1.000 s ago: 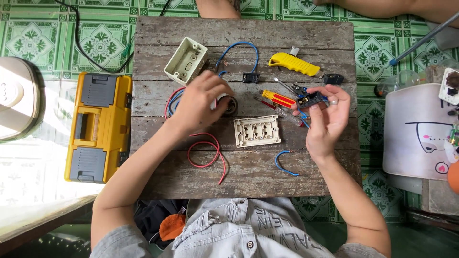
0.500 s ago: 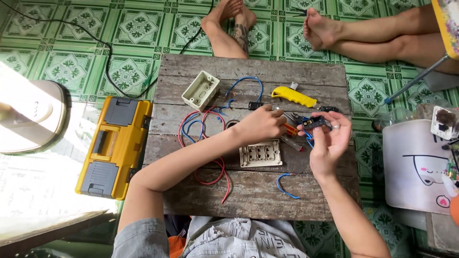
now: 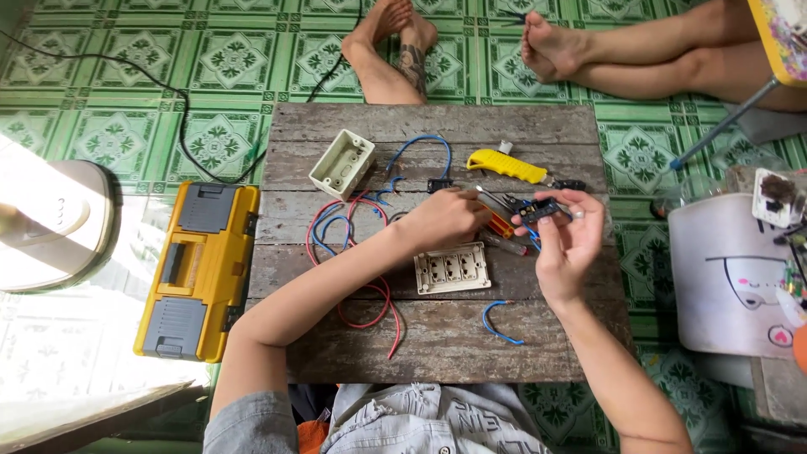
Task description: Connecting electrical wires to a switch assembly using pliers and a screwdriver
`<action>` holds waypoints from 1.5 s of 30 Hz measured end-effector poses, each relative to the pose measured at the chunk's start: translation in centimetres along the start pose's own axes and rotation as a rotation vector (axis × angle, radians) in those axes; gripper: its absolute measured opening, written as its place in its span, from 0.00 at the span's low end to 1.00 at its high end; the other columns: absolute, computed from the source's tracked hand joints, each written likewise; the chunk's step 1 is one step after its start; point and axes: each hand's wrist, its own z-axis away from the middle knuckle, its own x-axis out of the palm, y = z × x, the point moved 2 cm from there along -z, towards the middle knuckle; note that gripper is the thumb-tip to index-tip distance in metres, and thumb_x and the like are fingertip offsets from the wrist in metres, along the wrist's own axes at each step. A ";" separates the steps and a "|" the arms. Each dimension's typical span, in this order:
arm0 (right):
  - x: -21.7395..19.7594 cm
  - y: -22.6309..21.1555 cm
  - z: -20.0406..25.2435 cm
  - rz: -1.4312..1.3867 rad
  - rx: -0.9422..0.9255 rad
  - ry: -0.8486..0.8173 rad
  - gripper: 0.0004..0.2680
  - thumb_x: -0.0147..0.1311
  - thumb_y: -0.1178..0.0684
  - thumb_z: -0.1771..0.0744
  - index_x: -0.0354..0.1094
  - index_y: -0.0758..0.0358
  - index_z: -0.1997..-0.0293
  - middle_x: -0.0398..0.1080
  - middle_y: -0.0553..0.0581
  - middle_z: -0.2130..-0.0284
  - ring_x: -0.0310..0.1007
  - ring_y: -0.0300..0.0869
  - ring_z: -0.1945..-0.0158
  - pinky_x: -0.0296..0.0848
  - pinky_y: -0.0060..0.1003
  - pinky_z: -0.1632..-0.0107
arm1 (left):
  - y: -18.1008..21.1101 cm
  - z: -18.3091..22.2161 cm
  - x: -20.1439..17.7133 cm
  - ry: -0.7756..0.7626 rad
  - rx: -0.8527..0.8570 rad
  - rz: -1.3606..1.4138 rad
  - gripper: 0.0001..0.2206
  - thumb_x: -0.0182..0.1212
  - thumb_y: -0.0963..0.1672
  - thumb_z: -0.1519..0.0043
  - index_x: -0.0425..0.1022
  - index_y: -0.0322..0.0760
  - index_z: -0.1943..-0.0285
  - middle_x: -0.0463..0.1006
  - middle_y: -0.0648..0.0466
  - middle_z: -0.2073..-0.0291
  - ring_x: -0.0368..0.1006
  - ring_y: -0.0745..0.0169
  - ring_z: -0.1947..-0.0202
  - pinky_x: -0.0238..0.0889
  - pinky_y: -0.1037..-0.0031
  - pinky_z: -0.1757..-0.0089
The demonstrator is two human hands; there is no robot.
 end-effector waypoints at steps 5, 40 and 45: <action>-0.2 0.2 0.0 0.007 -0.003 -0.001 0.12 0.44 0.66 0.30 0.49 0.68 0.41 0.67 0.74 0.52 0.78 0.57 0.62 0.82 0.40 0.66 | -0.4 -0.7 -2.6 0.058 -0.163 0.390 0.04 0.64 0.40 0.44 0.80 0.36 0.62 0.82 0.47 0.73 0.78 0.49 0.67 0.72 0.64 0.66; 0.8 1.9 2.0 -0.124 0.281 -0.100 0.13 0.62 0.70 0.36 0.66 0.80 0.48 0.73 0.69 0.63 0.81 0.48 0.62 0.85 0.45 0.61 | 4.4 -0.7 -7.8 0.615 -0.265 0.523 0.08 0.66 0.33 0.41 0.82 0.31 0.56 0.82 0.47 0.72 0.78 0.52 0.71 0.74 0.68 0.66; 0.6 2.4 2.0 -0.104 0.319 -0.092 0.13 0.63 0.69 0.36 0.68 0.79 0.49 0.74 0.67 0.64 0.81 0.47 0.62 0.85 0.41 0.61 | 5.0 -0.7 -7.8 0.629 -0.265 0.460 0.08 0.67 0.33 0.41 0.82 0.32 0.56 0.82 0.48 0.70 0.79 0.53 0.70 0.75 0.69 0.66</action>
